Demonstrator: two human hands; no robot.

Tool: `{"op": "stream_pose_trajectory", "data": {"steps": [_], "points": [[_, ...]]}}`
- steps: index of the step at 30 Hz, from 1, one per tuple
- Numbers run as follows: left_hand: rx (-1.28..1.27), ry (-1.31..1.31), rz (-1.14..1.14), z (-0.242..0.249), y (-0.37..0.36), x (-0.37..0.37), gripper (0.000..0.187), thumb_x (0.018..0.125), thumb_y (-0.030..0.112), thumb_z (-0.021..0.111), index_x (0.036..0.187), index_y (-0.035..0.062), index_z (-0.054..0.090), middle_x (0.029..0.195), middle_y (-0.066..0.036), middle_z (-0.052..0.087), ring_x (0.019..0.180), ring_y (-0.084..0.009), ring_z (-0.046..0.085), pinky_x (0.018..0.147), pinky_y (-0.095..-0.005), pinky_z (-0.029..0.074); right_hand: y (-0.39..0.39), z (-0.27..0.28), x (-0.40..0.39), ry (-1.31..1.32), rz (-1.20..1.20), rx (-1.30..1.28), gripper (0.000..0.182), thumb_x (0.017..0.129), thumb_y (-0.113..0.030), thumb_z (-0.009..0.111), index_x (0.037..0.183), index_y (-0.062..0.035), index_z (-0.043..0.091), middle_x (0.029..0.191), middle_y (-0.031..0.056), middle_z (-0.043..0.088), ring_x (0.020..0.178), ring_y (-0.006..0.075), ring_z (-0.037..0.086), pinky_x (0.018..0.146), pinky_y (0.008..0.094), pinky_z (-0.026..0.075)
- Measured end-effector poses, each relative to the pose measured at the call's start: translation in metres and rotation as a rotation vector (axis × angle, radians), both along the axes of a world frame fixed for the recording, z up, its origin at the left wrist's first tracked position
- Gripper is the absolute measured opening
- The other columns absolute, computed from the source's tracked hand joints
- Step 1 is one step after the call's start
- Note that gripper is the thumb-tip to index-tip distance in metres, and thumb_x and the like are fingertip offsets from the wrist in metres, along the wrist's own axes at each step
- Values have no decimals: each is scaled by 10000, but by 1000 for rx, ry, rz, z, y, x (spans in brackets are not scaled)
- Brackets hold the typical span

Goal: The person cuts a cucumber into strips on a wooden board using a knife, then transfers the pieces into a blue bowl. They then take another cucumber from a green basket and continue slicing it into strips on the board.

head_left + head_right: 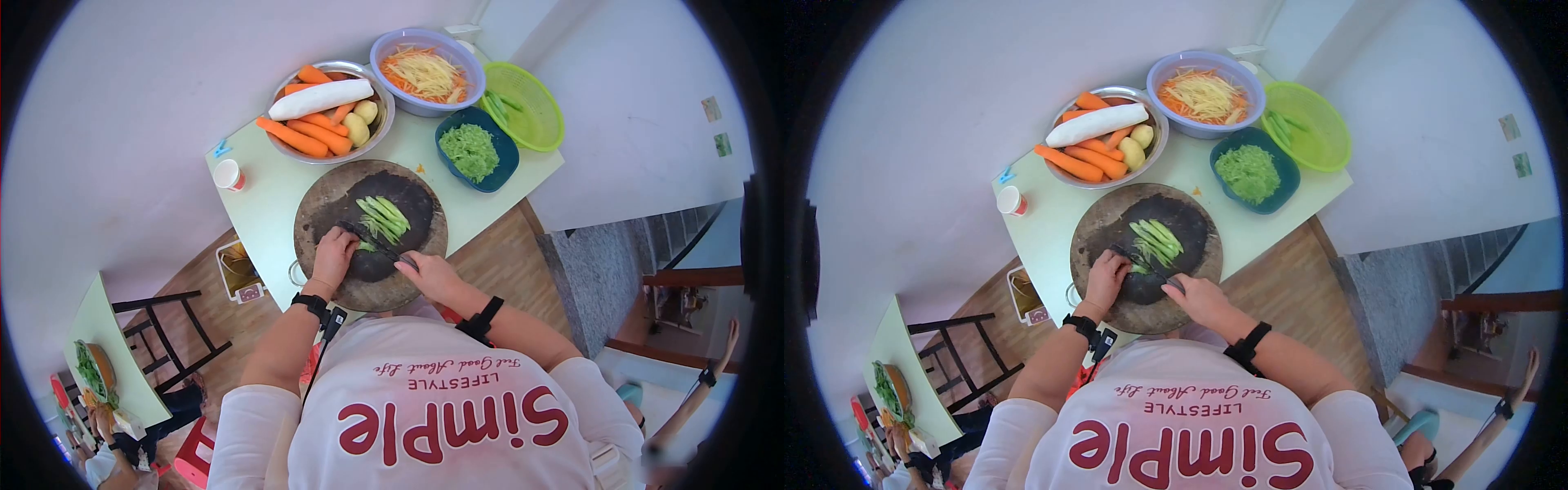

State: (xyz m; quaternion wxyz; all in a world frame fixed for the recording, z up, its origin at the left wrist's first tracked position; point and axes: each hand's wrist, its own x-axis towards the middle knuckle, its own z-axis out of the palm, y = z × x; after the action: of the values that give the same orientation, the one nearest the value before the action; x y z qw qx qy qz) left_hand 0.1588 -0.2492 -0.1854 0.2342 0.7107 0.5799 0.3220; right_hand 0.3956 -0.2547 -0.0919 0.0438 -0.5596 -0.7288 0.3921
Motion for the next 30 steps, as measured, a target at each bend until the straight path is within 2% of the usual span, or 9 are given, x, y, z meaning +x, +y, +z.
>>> {"op": "stream_pose_trajectory", "data": {"steps": [2,3,5,8,24,26,30], "points": [[-9,-163,123,5,-5,5,115,789,52,709,888,43,650,891,-116,608,900,-321,610,768,-400,511,-1,-3,1,10,3,13,443,972,-471,516,1092,-63,642,868,244,682,852,432,652,752,497,512],[-11,-164,122,2,-9,4,115,789,52,709,888,43,650,891,-116,608,900,-321,610,768,-400,511,-1,-3,0,10,1,11,443,972,-471,516,1092,-63,642,868,244,682,852,432,652,752,497,512],[145,-78,24,-5,-15,0,145,764,43,710,900,45,658,938,-118,603,875,-321,594,765,-394,507,-1,-4,1,21,-4,12,443,972,-471,516,1089,-63,642,867,242,683,846,433,652,748,500,511],[172,-46,-16,-6,-16,-1,140,766,25,700,899,46,659,954,-114,609,873,-314,593,758,-392,509,0,-2,1,22,-6,5,436,971,-467,522,1087,-65,643,865,240,683,842,431,654,744,501,512],[191,17,-3,-10,-13,0,142,757,13,679,887,70,686,913,-87,619,884,-291,604,745,-376,519,0,13,-7,9,39,70,433,964,-474,528,1119,-85,639,889,207,695,853,403,665,749,481,524],[184,34,-9,-10,-13,0,134,761,15,674,884,65,687,906,-92,618,876,-295,599,742,-380,517,-1,14,-8,-45,75,63,421,962,-432,554,1152,-66,638,866,215,692,828,394,672,741,459,528],[185,37,-12,-7,-13,0,130,763,13,667,882,58,688,899,-95,615,867,-302,591,737,-387,516,-3,16,-11,-94,78,42,433,962,-453,543,1151,-75,641,864,211,695,822,393,674,740,461,531]]}}
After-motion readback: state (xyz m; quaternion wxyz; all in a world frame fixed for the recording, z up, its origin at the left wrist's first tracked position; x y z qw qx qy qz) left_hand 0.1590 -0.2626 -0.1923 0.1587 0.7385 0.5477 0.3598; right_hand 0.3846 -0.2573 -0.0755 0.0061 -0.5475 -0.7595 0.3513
